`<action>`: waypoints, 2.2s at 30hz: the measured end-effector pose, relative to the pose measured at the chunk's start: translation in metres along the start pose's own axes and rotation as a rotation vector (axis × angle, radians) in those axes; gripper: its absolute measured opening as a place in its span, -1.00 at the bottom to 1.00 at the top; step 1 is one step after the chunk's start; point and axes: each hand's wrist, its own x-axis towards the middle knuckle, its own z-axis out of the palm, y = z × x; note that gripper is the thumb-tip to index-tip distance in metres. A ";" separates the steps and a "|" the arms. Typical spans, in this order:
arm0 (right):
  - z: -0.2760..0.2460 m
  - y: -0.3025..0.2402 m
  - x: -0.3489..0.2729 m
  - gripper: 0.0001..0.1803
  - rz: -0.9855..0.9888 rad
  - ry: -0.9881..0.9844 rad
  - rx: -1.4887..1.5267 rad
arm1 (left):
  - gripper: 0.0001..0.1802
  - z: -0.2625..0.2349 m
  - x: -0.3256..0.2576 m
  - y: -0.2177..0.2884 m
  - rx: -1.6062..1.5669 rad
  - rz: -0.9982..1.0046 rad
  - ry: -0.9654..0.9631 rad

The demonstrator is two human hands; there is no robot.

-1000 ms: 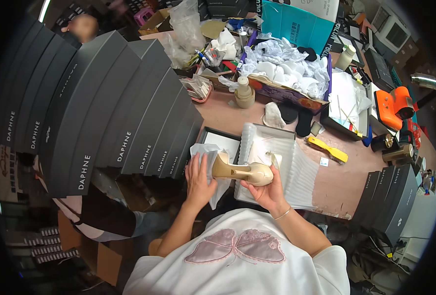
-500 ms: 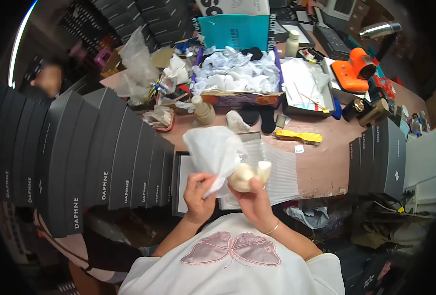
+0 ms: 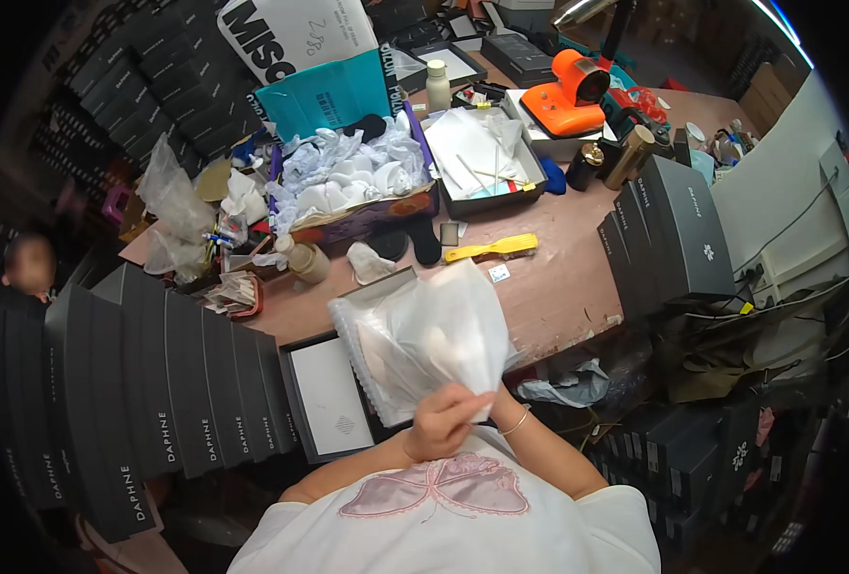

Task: Packing high-heeled shoes into branded shoeboxes with protective materials such as tissue paper and silica gel packets.

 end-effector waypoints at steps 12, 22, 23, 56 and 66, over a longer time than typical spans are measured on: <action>-0.104 -0.059 0.042 -0.51 -0.398 0.029 -2.282 | -0.60 -0.056 -0.175 -0.052 -0.017 -1.314 -0.097; -0.054 0.136 0.089 -0.50 -0.162 -0.521 -1.725 | -0.80 -0.013 -0.207 -0.081 -0.629 -1.297 1.213; -0.060 0.137 0.091 -0.51 -0.211 -0.543 -1.688 | -0.87 -0.018 -0.196 -0.073 -0.565 -1.207 1.252; -0.030 0.031 0.147 -0.70 -0.716 0.066 -1.451 | -0.43 -0.026 -0.082 -0.179 0.890 -0.759 -0.845; -0.154 -0.079 0.106 -0.90 -0.456 0.324 -2.069 | -0.64 -0.031 -0.092 -0.169 0.593 -0.597 -0.301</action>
